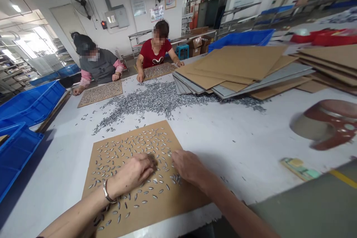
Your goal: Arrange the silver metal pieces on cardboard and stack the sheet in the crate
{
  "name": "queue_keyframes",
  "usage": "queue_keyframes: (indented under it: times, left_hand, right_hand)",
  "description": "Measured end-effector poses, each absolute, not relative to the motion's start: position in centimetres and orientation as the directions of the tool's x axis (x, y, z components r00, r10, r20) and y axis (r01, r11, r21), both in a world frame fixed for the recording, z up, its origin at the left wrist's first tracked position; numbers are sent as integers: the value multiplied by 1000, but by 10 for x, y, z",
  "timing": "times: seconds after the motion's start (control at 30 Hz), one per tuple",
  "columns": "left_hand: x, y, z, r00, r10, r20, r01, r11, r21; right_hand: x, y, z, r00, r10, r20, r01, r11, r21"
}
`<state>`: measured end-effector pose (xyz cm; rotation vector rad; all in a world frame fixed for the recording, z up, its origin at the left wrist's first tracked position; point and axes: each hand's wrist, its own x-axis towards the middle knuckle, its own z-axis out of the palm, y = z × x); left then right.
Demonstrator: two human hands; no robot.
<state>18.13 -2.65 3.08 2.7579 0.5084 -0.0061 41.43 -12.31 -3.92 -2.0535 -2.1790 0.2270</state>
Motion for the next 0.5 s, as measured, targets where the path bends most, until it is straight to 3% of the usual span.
queue_keyframes:
  times: [0.23,0.37,0.5]
  left_hand:
    - [179,-25,28,932,356,-73,360,-880,311]
    - [176,-24,30,926,365,-101,377,-868,322]
    - [170,-20,30,927,367,-80,372,-867,331]
  right_hand:
    - [400,-119,-50,-81,982,169,994,93,-63]
    - [403,-120,-48,-109,982,154,982,130,-138]
    - [412,-118,-38,-29,991,133,974,58,-219]
